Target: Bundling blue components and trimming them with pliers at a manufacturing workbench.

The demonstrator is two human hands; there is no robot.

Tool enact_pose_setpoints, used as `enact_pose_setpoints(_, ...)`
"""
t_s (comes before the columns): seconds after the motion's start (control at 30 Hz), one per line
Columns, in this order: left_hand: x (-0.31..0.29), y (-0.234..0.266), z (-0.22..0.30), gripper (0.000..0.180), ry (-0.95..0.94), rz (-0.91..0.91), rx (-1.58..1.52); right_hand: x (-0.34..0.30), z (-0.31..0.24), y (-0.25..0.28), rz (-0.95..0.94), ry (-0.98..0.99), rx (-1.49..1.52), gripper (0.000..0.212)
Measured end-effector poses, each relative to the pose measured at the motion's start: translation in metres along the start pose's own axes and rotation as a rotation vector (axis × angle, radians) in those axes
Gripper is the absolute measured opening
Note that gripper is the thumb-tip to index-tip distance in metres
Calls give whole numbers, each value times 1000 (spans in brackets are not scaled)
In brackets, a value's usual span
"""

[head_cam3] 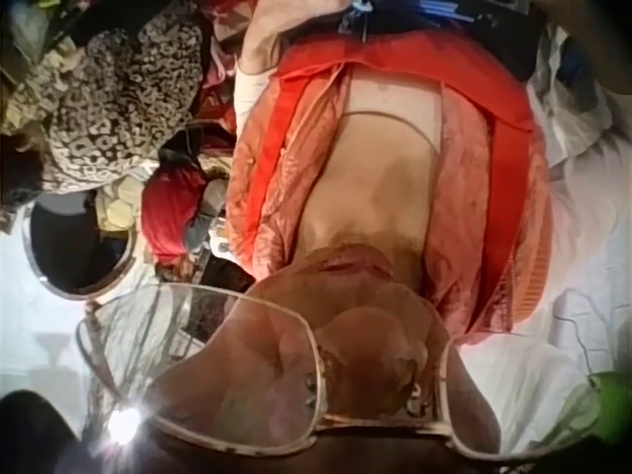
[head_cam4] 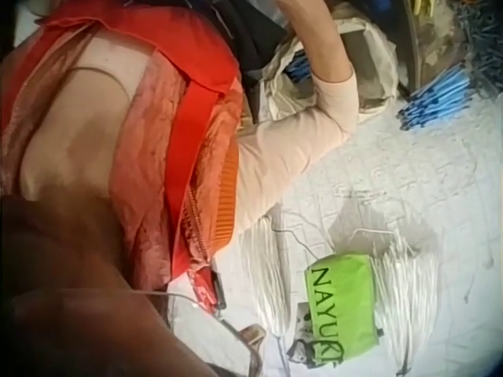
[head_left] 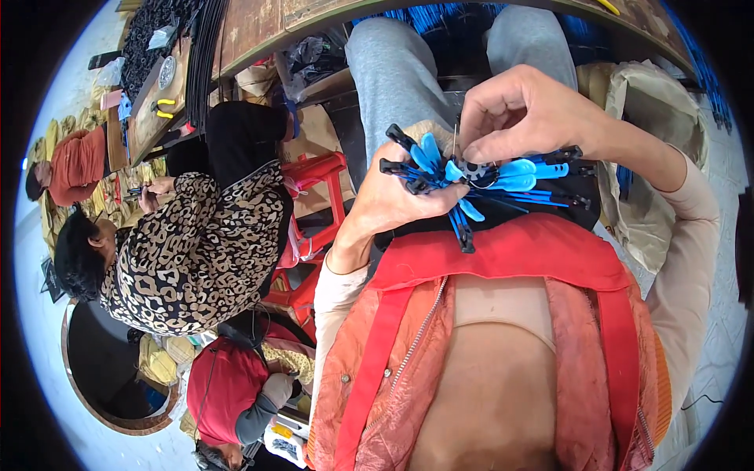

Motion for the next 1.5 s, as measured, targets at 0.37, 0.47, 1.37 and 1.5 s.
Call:
enact_pose_setpoints(0.37, 3, 1, 6, 27, -7, 42, 16, 5, 4, 2, -19, 110, 87, 14)
enact_pose_setpoints(0.47, 6, 5, 9, 28, -25, 70, 54, 9, 4, 6, -3, 39, 149, 15)
enact_pose_setpoints(1.37, 6, 19, 17, 26, 51, 299, 40, 15, 18, -28, 476, 448, -11, 40)
enact_pose_setpoints(1.5, 10, 33, 13, 70, 69, -132, -127, 15, 31, -25, 541, 580, 47, 31)
Point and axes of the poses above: each hand's wrist, its own x-axis towards the middle knuckle, its own y-axis out of the back of the hand, z = x × y, the point moved 3 cm from there along x, towards the middle knuckle, and after that the axes turned 1 degree about z, right-handed, at the moved point
